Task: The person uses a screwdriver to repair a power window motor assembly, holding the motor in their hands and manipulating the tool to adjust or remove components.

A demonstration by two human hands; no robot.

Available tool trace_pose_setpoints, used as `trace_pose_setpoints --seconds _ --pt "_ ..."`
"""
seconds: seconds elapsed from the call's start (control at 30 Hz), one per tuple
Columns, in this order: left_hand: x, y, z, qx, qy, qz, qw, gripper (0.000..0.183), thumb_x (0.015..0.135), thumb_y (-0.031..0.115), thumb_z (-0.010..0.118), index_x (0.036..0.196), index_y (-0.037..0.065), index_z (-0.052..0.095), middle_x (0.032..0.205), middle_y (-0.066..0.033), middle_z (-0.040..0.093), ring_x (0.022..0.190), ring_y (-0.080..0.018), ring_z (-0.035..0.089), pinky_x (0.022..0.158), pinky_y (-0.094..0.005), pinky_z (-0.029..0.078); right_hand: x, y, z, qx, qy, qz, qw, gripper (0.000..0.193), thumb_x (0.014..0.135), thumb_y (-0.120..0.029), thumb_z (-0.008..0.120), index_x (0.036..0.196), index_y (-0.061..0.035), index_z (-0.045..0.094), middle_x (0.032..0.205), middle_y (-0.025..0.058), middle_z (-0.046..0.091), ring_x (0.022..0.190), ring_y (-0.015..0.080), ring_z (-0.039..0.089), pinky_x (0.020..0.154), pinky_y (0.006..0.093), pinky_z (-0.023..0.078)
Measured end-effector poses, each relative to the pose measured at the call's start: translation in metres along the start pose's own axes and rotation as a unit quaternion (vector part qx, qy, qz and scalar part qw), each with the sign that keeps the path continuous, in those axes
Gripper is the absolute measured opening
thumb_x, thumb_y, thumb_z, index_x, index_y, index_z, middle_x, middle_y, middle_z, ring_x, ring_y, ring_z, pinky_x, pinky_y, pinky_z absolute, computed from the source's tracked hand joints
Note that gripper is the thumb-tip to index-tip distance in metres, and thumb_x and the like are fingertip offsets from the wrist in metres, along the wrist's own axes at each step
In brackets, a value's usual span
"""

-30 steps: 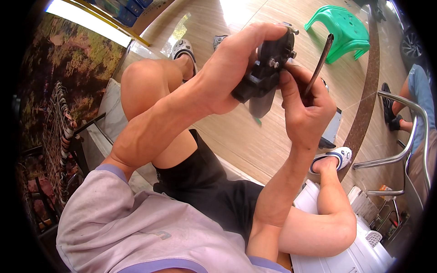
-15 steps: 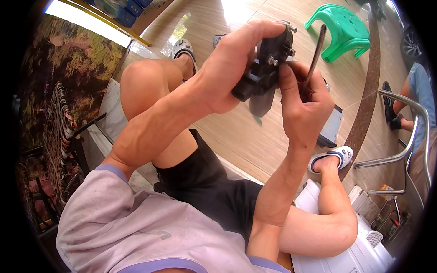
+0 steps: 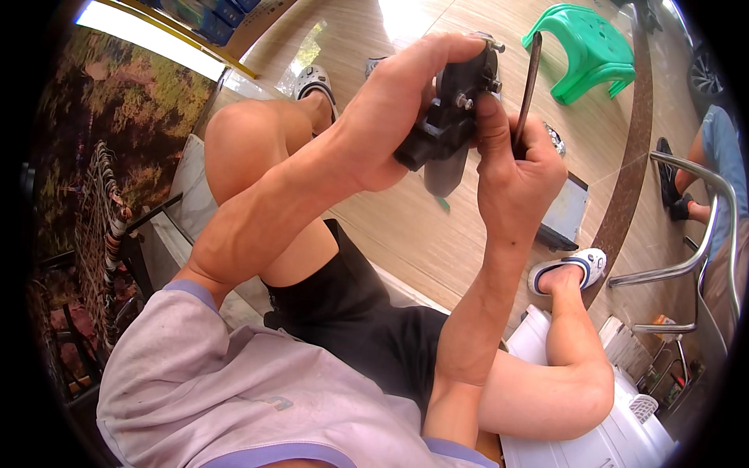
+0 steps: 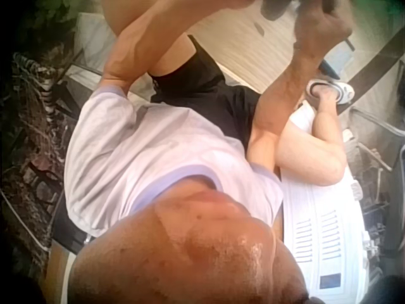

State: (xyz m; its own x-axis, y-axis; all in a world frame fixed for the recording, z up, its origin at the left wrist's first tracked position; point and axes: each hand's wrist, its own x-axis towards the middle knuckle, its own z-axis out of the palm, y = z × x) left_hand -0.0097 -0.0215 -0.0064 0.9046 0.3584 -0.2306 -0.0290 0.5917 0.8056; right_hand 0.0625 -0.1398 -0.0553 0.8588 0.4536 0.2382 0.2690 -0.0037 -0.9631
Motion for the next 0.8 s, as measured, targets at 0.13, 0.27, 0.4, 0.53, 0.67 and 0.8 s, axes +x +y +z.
trace_pose_setpoints --seconds 0.13,0.27,0.4,0.53,0.67,0.8 --pt "-0.0009 -0.0005 0.0007 -0.003 -0.001 0.004 1.000 0.036 0.092 0.041 0.059 0.093 0.005 0.059 0.081 -0.0069 0.063 0.068 -0.0162 0.063 0.063 -0.0292 0.051 -0.0007 -0.0006 0.0015 0.002 0.009 0.010 1.000 0.037 0.091 -0.034 0.071 0.076 -0.0008 0.065 0.059 -0.0025 0.057 0.054 0.0032 0.044 0.049 0.0207 0.033" --pt "-0.0020 0.0005 0.0040 -0.013 -0.012 0.006 1.000 0.036 0.091 0.041 0.060 0.092 0.006 0.059 0.080 -0.0060 0.063 0.069 -0.0153 0.062 0.063 -0.0290 0.050 -0.0024 -0.0008 0.0047 0.022 0.036 0.001 0.999 0.037 0.091 -0.035 0.070 0.076 -0.0009 0.064 0.059 -0.0027 0.056 0.052 0.0033 0.044 0.047 0.0205 0.033" --pt "-0.0027 0.0004 0.0047 -0.001 0.001 0.008 1.000 0.033 0.091 0.041 0.061 0.089 0.008 0.060 0.079 -0.0036 0.063 0.069 -0.0121 0.061 0.060 -0.0272 0.048 -0.0017 0.0035 0.0024 0.015 0.026 -0.003 1.000 0.036 0.092 -0.034 0.070 0.078 -0.0010 0.065 0.058 -0.0031 0.054 0.052 0.0030 0.044 0.047 0.0201 0.032" --pt "-0.0002 -0.0034 0.0041 -0.007 -0.007 0.014 1.000 0.032 0.091 0.041 0.061 0.087 0.009 0.061 0.079 -0.0022 0.064 0.068 -0.0103 0.060 0.059 -0.0261 0.047 -0.0024 0.0041 0.0033 0.017 0.032 0.010 0.999 0.035 0.091 -0.033 0.071 0.079 -0.0009 0.066 0.057 -0.0030 0.053 0.050 0.0032 0.045 0.046 0.0201 0.032" --pt "-0.0024 -0.0015 0.0048 0.001 -0.008 0.005 1.000 0.033 0.091 0.041 0.060 0.085 0.009 0.061 0.078 -0.0021 0.064 0.067 -0.0099 0.060 0.057 -0.0257 0.046 -0.0021 0.0041 0.0026 0.037 0.038 0.014 0.998 0.035 0.091 -0.033 0.072 0.079 -0.0006 0.067 0.056 -0.0025 0.054 0.049 0.0035 0.045 0.045 0.0199 0.032" --pt "-0.0031 -0.0001 0.0049 0.006 -0.007 0.001 1.000 0.033 0.091 0.042 0.060 0.085 0.009 0.060 0.078 -0.0020 0.063 0.065 -0.0098 0.059 0.055 -0.0258 0.045 -0.0022 0.0012 0.0052 0.052 0.040 0.016 0.998 0.035 0.090 -0.033 0.072 0.079 -0.0005 0.066 0.056 -0.0021 0.054 0.049 0.0035 0.046 0.045 0.0198 0.032"
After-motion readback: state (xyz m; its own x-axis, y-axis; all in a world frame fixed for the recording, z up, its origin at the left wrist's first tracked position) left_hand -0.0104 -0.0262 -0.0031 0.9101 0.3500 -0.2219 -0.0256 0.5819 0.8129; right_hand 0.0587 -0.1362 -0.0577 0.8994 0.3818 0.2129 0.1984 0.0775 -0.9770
